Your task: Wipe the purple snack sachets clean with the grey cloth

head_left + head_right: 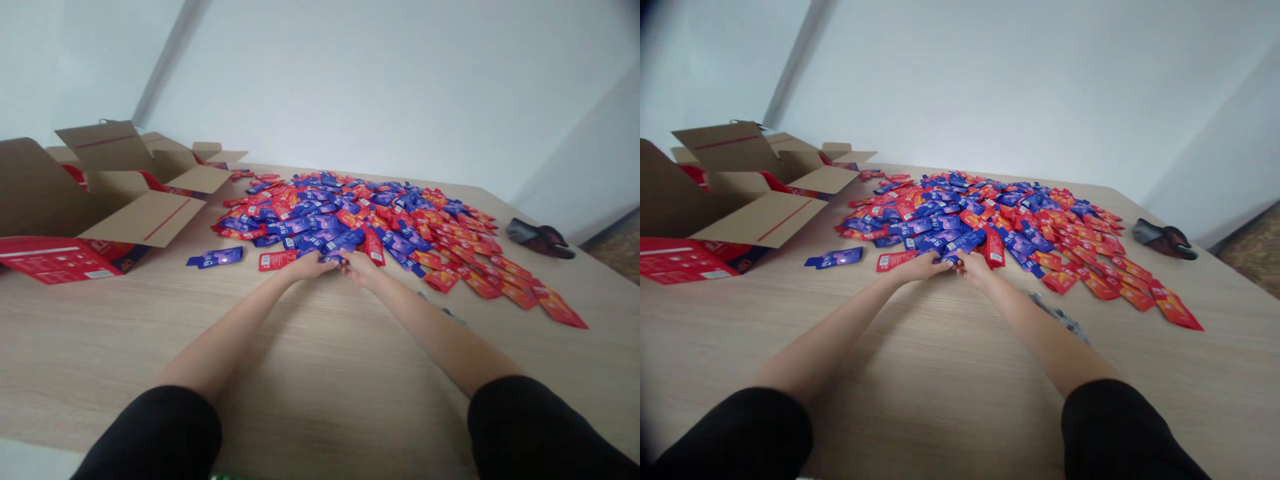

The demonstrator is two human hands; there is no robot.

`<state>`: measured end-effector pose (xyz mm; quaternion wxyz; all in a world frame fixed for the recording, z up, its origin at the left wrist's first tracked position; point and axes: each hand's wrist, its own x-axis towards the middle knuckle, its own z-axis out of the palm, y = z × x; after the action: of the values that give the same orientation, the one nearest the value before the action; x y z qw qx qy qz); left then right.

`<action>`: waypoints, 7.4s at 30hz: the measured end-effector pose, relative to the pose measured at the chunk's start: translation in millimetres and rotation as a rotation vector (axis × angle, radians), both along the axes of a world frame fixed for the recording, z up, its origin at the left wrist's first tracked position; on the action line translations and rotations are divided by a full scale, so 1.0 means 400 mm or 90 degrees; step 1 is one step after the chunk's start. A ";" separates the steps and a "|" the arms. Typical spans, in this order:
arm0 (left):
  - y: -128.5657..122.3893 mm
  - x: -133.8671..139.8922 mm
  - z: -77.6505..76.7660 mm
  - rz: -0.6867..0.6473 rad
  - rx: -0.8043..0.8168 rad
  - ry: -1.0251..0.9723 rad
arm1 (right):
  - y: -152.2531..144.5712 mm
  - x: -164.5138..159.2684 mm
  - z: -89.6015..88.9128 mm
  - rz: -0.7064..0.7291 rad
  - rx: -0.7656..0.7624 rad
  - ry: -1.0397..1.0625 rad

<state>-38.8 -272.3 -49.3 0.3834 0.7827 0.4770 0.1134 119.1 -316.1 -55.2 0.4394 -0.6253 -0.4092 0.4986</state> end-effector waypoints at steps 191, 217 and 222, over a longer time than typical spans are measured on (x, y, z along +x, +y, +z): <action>-0.416 -0.129 -0.088 -0.301 0.402 0.161 | -0.351 0.046 -0.111 0.010 0.248 -0.830; -0.411 -0.124 -0.089 -0.295 0.406 0.179 | -0.322 0.114 -0.125 0.006 0.249 -0.842; -0.412 -0.125 -0.090 -0.297 0.409 0.175 | -0.318 0.185 -0.107 -0.037 0.236 -0.742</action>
<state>-88.7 -437.0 -85.4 0.0679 0.9574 0.2739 0.0606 192.9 -443.4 -98.1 0.2579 -0.7191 -0.6451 -0.0171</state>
